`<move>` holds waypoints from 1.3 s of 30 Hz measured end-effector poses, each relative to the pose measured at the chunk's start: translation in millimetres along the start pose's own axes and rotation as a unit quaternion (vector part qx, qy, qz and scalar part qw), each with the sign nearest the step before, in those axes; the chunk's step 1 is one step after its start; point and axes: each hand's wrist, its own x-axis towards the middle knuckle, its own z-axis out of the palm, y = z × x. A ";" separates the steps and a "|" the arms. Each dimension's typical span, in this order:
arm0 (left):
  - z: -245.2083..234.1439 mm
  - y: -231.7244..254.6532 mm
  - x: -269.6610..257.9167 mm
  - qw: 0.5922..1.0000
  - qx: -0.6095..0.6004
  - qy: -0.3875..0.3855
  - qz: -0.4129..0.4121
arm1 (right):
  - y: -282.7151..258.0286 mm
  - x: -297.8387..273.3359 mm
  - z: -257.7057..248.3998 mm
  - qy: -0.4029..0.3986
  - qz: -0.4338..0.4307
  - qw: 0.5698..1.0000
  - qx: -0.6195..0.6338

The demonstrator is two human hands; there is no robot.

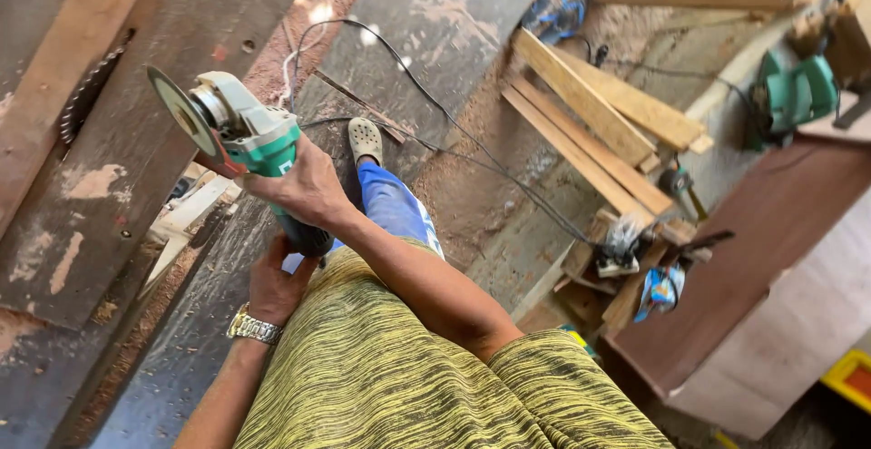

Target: Cutting a slot in a piece of wood using an angle grinder and checking a nearby power connection.

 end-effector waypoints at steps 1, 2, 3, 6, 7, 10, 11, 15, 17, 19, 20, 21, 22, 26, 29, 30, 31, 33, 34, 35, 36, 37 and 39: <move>-1.8 -6.6 -0.8 1.000 0.012 -0.007 0.014 | 0.8 -2.3 1.0 0.003 -0.003 1.000 -0.001; -5.9 -9.8 -1.6 1.000 0.015 -0.017 0.019 | 2.7 -3.9 3.2 0.014 -0.001 1.000 0.002; -7.9 -12.6 -2.5 0.999 0.012 -0.025 0.030 | 5.0 -5.6 4.4 0.019 0.004 1.000 0.002; -16.4 -14.7 -8.3 0.998 0.007 -0.051 0.037 | 11.1 -15.8 10.5 0.043 0.011 0.999 0.015; -20.4 -14.1 -9.1 0.998 0.005 -0.059 0.027 | 12.4 -18.6 13.0 0.051 0.010 0.998 0.028; -27.9 -23.0 -14.6 0.996 -0.003 -0.075 0.044 | 15.7 -28.9 22.2 0.083 0.015 0.996 0.023; -31.2 -25.3 -17.6 0.995 -0.002 -0.084 0.049 | 18.3 -33.1 25.0 0.093 0.016 0.995 0.023; -44.4 -28.7 -25.7 0.991 -0.011 -0.109 0.072 | 32.5 -47.0 34.3 0.123 0.026 0.992 0.004; -50.3 -30.8 -27.5 0.990 -0.006 -0.121 0.070 | 38.7 -52.5 38.2 0.131 0.021 0.991 0.005; -53.7 -36.0 -29.1 0.985 -0.015 -0.156 0.070 | 43.2 -59.5 40.7 0.135 0.022 0.990 0.041; -55.6 -38.2 -30.3 0.985 -0.014 -0.158 0.071 | 47.3 -62.9 41.8 0.137 0.022 0.989 0.041; -56.8 -39.9 -30.3 0.982 -0.012 -0.175 0.066 | 51.0 -65.3 41.9 0.139 0.028 0.988 0.058; -58.1 -41.4 -30.3 0.979 -0.010 -0.192 0.061 | 54.6 -67.8 42.0 0.141 0.033 0.987 0.074; -55.5 -49.8 -34.7 0.977 0.007 -0.205 0.066 | 70.6 -79.9 39.2 0.155 0.039 0.984 0.079; -52.3 -51.3 -33.4 0.976 0.021 -0.193 0.103 | 90.7 -83.2 33.1 0.163 0.005 0.973 0.164; -54.1 -45.9 -31.1 0.970 -0.002 -0.211 0.120 | 90.8 -82.8 29.7 0.188 0.058 0.963 0.182; -59.7 -45.9 -33.9 0.968 -0.027 -0.215 0.127 | 92.5 -79.2 34.8 0.195 0.115 0.954 0.195; -69.0 -39.4 -40.3 0.971 -0.034 -0.206 0.117 | 68.6 -89.2 33.4 0.181 0.086 0.948 0.247; -68.7 -31.9 -39.8 0.966 -0.048 -0.221 0.123 | 55.8 -94.1 24.2 0.195 0.056 0.934 0.294; -71.6 -28.3 -40.3 0.969 -0.048 -0.211 0.122 | 51.2 -96.0 22.0 0.185 0.054 0.936 0.294; -73.5 -24.2 -40.2 0.964 -0.076 -0.230 0.114 | 46.7 -97.2 18.5 0.185 0.058 0.929 0.315; -73.3 -18.3 -39.5 0.956 -0.106 -0.251 0.107 | 41.9 -99.6 12.1 0.188 0.062 0.921 0.335; -69.4 -17.1 -41.3 0.946 -0.163 -0.264 0.092 | 42.3 -100.3 6.1 0.200 0.068 0.917 0.337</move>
